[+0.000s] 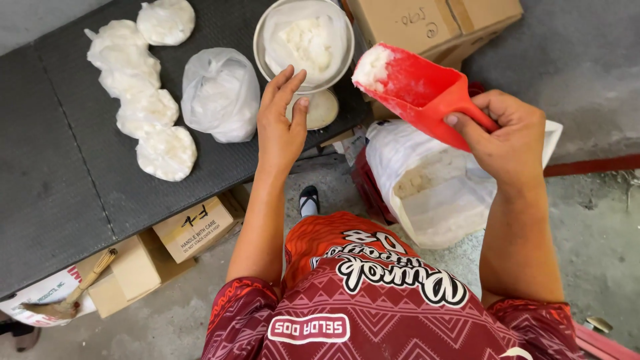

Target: Measuring a white substance from a large bag into a bowl on a scale using a scoop.

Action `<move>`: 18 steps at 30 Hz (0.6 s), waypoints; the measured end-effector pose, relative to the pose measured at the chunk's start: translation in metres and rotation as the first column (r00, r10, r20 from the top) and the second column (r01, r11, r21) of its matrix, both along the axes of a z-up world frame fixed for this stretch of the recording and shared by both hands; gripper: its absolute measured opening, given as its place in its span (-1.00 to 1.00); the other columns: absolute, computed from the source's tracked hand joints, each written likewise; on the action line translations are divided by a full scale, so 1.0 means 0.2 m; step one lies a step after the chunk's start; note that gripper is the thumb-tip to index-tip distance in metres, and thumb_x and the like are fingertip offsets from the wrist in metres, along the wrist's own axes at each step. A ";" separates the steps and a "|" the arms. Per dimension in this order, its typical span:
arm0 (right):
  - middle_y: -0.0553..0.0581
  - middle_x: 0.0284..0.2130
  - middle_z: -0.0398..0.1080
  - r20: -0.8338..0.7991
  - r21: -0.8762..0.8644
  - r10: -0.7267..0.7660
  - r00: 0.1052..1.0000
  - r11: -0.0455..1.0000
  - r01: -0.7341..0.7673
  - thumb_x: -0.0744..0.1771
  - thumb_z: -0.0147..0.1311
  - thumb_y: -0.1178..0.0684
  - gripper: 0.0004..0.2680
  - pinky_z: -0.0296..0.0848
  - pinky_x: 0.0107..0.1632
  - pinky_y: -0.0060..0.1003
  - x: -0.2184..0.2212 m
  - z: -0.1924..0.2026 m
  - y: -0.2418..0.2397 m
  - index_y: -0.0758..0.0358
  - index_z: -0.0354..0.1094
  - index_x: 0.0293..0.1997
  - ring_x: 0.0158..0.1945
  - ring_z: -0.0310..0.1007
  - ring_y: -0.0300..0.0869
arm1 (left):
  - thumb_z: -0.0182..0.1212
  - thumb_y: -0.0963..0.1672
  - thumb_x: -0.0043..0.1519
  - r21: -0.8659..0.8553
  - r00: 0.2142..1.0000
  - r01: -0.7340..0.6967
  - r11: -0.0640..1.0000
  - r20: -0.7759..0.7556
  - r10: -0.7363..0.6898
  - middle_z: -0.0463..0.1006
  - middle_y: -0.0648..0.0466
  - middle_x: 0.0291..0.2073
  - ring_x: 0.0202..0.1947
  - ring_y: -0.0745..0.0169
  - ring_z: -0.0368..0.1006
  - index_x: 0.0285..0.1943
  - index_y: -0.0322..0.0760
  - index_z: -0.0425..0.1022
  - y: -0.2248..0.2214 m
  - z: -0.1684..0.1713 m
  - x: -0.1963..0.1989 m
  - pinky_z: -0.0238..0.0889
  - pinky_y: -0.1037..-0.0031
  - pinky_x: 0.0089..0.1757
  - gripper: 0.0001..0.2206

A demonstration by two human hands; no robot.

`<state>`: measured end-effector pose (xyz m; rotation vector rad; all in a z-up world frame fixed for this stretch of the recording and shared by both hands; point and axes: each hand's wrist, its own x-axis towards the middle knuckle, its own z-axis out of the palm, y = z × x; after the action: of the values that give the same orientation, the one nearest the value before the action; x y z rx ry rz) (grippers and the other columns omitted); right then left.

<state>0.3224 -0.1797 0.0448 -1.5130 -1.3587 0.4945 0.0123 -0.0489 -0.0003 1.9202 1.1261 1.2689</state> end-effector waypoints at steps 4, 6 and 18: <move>-0.07 -0.40 0.44 0.066 -0.006 0.044 0.997 0.999 -0.044 0.37 0.35 0.22 -0.91 0.33 -0.24 -0.50 -0.06 0.00 0.22 0.37 0.50 -0.14 -0.31 0.29 -0.49 | 0.22 -0.24 0.35 -0.014 0.999 -0.031 0.999 -0.043 0.031 0.31 -0.14 0.41 0.41 -0.12 0.31 0.37 -0.20 0.46 0.12 -0.08 -0.08 0.26 0.26 0.30 -0.62; -0.02 -0.41 0.46 0.121 -0.011 0.058 0.991 0.998 -0.057 0.37 0.36 0.19 -0.90 0.33 -0.26 -0.48 -0.08 0.01 0.33 0.35 0.51 -0.12 -0.33 0.30 -0.47 | 0.23 -0.23 0.34 -0.035 0.999 -0.026 0.999 -0.048 0.024 0.25 -0.17 0.44 0.42 -0.16 0.28 0.39 -0.18 0.44 0.17 -0.09 -0.10 0.26 0.25 0.29 -0.60; 0.11 -0.47 0.46 0.876 0.012 0.117 0.468 0.965 -0.263 0.29 0.35 -0.04 -0.85 0.30 -0.08 -0.09 -0.32 0.03 0.87 0.13 0.51 -0.19 -0.34 0.45 0.04 | 0.28 -0.18 0.29 -0.241 0.982 0.131 0.962 -0.102 -0.160 0.10 -0.44 0.46 0.45 -0.35 0.16 0.48 -0.17 0.32 0.37 -0.23 -0.10 0.11 0.23 0.32 -0.47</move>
<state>0.2577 -0.0056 0.0505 -1.5320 -2.3236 -0.3576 -0.0076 0.0256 -0.0471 1.8830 1.1163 0.9089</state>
